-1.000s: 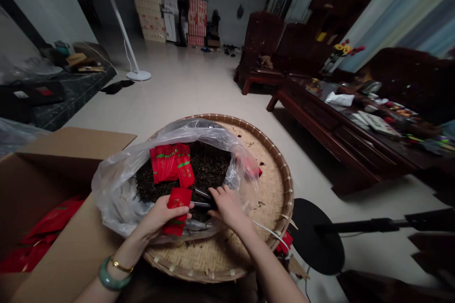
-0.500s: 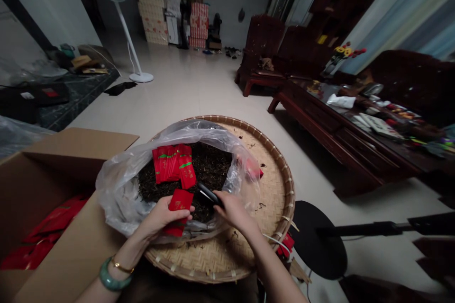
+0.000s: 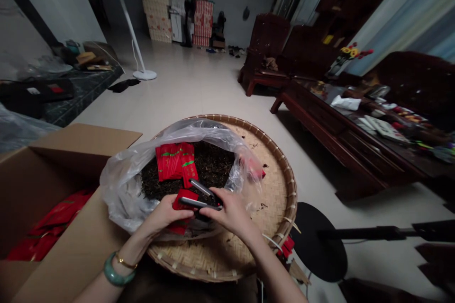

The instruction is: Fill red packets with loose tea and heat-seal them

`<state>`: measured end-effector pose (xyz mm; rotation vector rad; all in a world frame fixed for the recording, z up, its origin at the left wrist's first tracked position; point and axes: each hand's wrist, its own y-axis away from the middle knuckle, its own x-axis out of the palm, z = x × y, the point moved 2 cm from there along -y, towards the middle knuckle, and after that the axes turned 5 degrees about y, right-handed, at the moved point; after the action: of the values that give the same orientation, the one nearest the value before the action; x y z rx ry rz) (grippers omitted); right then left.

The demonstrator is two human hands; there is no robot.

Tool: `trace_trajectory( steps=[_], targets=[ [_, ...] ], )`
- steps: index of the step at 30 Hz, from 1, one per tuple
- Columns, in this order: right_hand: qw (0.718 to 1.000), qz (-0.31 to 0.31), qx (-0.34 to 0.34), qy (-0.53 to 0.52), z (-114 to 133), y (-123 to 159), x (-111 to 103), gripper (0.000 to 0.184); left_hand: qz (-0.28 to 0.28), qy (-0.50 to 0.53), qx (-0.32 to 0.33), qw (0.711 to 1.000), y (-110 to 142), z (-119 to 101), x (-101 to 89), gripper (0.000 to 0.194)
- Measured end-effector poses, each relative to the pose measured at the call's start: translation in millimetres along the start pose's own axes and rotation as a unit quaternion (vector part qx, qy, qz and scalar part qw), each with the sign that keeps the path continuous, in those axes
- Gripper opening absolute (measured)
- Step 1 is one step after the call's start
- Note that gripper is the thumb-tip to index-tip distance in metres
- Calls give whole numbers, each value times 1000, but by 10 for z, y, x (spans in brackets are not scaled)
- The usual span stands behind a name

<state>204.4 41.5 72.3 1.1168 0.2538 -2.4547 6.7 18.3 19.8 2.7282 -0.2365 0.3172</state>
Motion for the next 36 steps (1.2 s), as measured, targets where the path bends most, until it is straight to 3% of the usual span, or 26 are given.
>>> trace_trajectory(
  steps=[3, 5, 8, 11, 13, 17, 20, 27, 32, 36],
  targets=[
    [998, 36, -19, 50, 183, -26, -26, 34, -8, -30, 13, 999, -4, 4, 13, 40],
    [996, 49, -12, 72, 255, -42, -15, 36, -7, -30, 13, 999, 7, 2, 29, 37],
    [995, 68, -5, 75, 268, -35, 62, 50, -7, -31, 10, 999, 29, -7, 62, 32],
    [993, 107, -3, 44, 200, 4, 205, 78, 6, -27, -1, 1000, 46, 6, 105, 32],
    [991, 132, -12, -17, 145, 26, 302, 81, 12, -11, -11, 1000, 52, 31, 127, 32],
    [982, 107, -10, -153, 22, 11, 362, 65, 1, -10, -24, 1000, 54, 73, 119, 35],
    [982, 64, 21, -177, -62, -20, 256, 61, -3, -27, -19, 999, 56, 60, 83, 38],
    [995, 78, -6, -57, 73, -24, -5, 58, 48, -37, -8, 998, 66, -21, 157, 41],
    [996, 80, -14, -27, 242, -49, -3, 29, 15, -42, -22, 999, 69, -38, 218, 31],
    [998, 61, -11, -15, 270, -83, 1, 28, 6, -69, -14, 998, 73, -34, 198, 24]
  ],
)
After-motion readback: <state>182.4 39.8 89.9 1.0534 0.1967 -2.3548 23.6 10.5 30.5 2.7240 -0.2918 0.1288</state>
